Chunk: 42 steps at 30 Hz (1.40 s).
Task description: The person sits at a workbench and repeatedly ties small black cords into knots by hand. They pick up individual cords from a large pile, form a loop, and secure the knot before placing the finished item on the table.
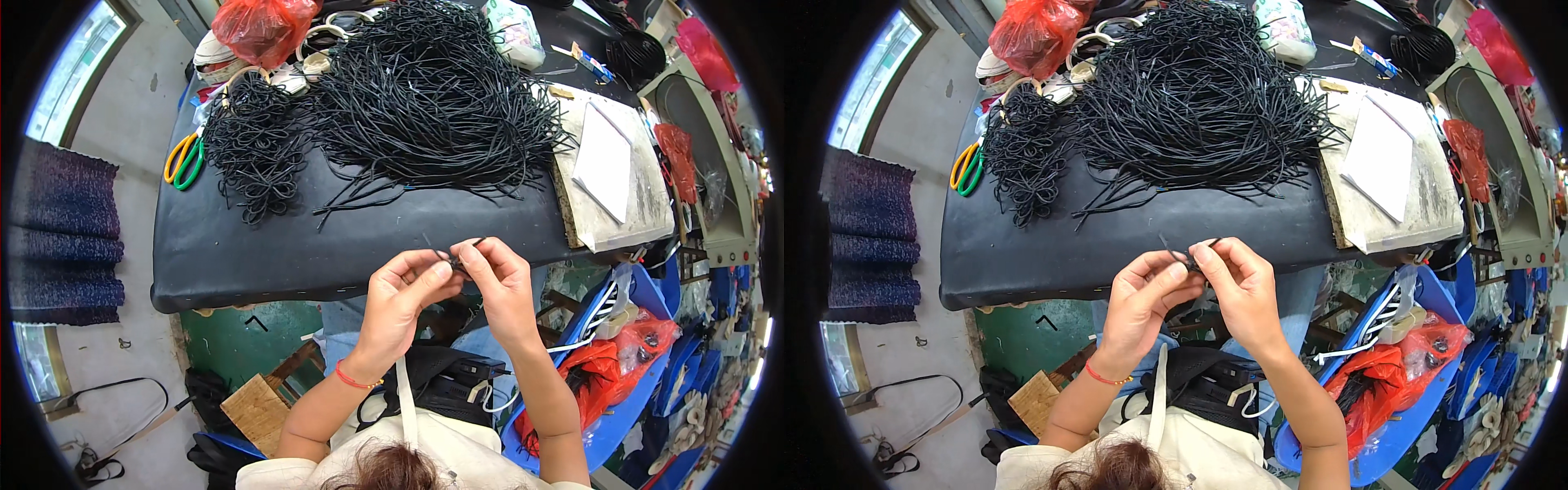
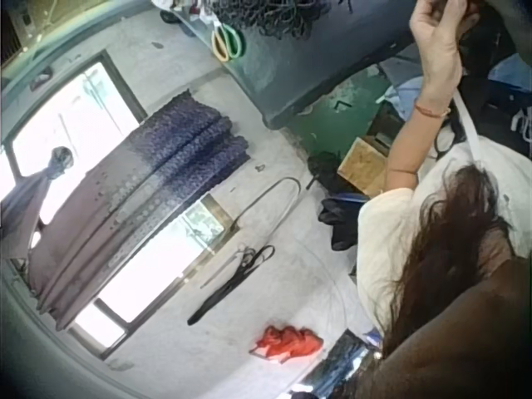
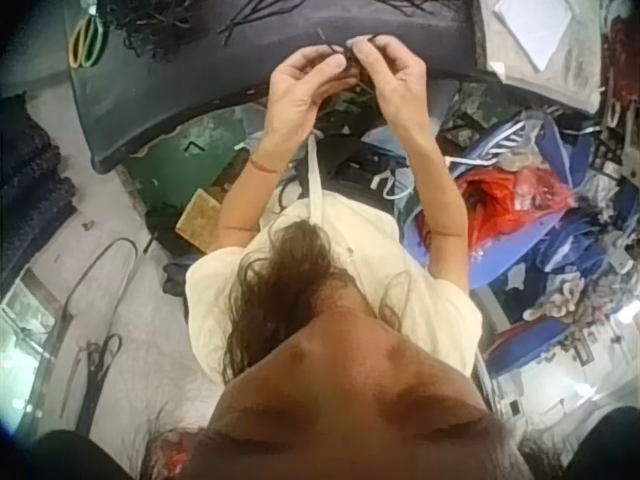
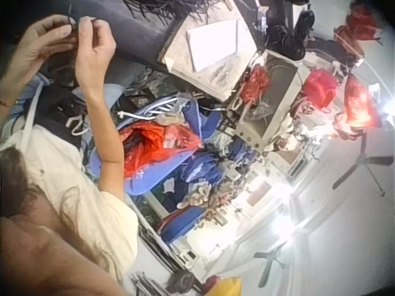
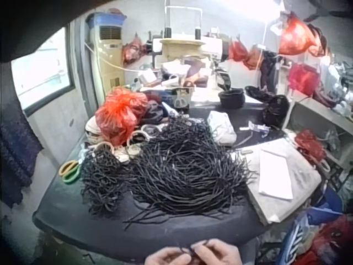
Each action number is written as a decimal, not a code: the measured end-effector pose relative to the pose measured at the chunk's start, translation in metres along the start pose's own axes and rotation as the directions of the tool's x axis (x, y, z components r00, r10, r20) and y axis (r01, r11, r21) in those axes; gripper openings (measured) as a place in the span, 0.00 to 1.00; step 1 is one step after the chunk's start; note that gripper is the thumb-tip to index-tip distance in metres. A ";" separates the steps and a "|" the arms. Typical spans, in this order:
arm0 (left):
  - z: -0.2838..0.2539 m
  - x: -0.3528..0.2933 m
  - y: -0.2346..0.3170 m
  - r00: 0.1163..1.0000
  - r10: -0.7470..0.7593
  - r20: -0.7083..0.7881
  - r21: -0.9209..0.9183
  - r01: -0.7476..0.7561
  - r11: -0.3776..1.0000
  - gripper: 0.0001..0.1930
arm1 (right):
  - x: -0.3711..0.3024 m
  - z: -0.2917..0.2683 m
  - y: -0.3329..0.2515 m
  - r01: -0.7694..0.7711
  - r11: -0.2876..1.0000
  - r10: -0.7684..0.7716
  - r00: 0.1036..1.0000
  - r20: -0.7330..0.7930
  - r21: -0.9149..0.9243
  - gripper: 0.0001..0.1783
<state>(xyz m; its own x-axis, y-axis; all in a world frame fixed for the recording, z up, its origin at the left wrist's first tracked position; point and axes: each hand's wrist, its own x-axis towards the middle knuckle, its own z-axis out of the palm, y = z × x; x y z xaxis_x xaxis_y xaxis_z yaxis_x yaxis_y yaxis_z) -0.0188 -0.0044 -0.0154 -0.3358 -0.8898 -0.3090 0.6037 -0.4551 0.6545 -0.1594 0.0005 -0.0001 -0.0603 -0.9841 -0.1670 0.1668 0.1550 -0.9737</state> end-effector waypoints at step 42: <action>-0.024 -0.011 0.046 0.969 0.219 -0.115 0.464 -0.143 0.874 0.10 | 0.049 0.044 -0.020 0.564 0.498 -0.687 0.720 0.098 -0.658 0.08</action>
<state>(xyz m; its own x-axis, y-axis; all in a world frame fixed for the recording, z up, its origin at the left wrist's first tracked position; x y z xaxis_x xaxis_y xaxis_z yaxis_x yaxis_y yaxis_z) 0.0296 -0.0165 0.0014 -0.1100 -0.9657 -0.2354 0.2404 -0.2556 0.9364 -0.1220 -0.0546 0.0180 -0.0619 -0.8234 0.5640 -0.5991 -0.4213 -0.6808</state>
